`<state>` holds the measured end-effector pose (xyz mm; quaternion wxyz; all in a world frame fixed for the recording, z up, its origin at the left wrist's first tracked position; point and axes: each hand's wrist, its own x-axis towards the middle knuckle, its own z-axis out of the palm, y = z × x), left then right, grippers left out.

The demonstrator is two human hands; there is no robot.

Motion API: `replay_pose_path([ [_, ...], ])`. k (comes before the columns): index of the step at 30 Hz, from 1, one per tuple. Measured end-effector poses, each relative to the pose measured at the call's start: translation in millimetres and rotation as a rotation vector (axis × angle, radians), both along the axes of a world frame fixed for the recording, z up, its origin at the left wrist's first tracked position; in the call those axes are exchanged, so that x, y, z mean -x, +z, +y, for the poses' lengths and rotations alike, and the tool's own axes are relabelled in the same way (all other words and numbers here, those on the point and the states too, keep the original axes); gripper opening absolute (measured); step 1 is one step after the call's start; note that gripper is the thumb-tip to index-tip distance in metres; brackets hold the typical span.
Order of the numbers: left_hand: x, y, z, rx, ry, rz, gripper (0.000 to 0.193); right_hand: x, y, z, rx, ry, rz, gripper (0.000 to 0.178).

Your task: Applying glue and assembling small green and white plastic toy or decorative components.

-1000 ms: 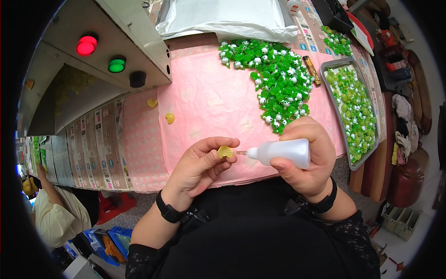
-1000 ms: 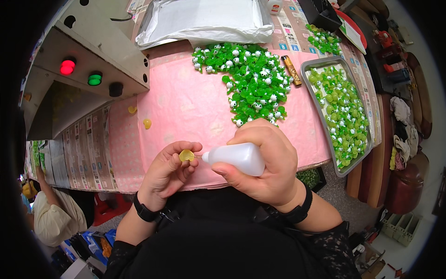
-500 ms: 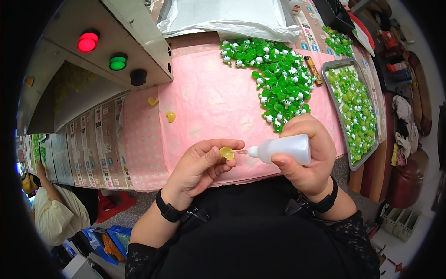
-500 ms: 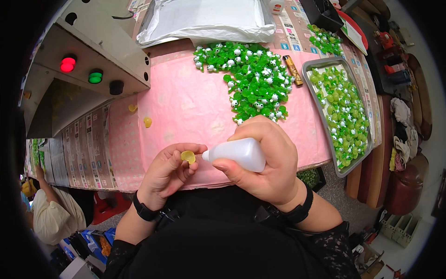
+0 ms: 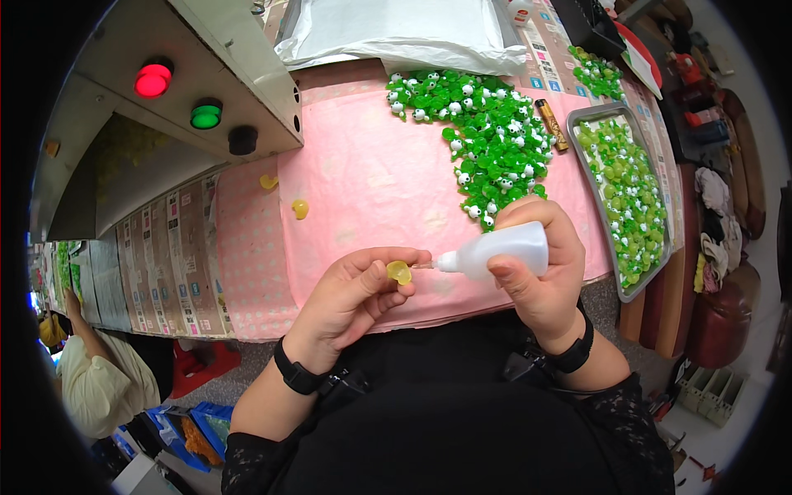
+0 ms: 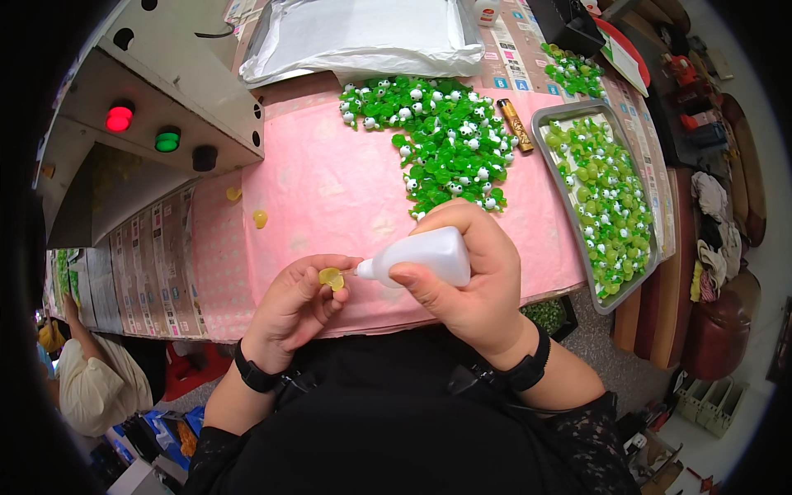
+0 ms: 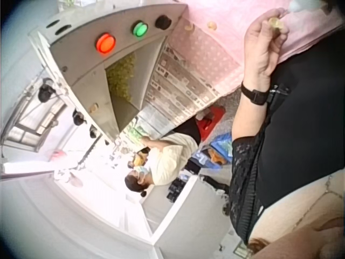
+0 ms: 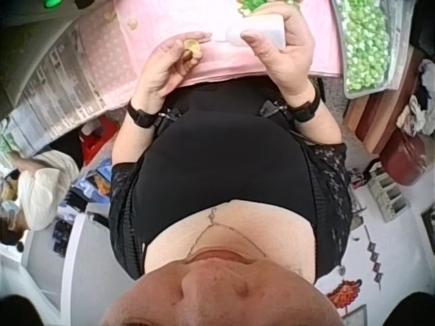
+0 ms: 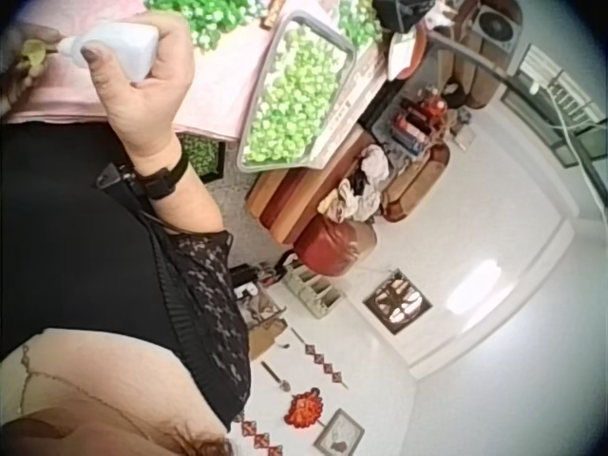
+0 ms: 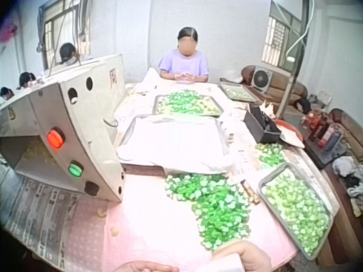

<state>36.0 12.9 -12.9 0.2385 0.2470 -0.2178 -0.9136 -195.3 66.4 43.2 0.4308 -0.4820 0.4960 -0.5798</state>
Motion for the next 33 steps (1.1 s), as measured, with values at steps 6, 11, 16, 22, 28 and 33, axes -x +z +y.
replay_pose_path([
  [6,-7.1,0.8,-7.8,0.016,0.136,0.033,0.044,14.9,-15.2,6.5,0.059,0.152,0.119,0.041],
  [11,-6.2,0.3,-15.9,-0.020,0.243,-0.003,0.042,8.2,-30.5,13.9,0.027,0.303,0.236,0.037],
  [16,7.8,8.1,-17.9,0.015,0.167,-0.021,0.043,4.3,-29.4,13.8,-0.049,0.493,0.384,0.034],
  [22,4.5,3.9,-15.5,-0.004,0.200,-0.042,0.042,38.5,-21.2,6.7,0.079,0.239,0.553,0.028],
  [28,6.5,5.9,-17.5,-0.016,0.211,-0.032,0.041,55.3,-26.2,-19.3,0.146,-0.080,0.836,0.019],
  [33,8.1,5.6,-19.2,-0.012,0.155,0.001,0.041,42.6,-20.7,-43.2,0.158,-0.054,0.960,0.019],
])
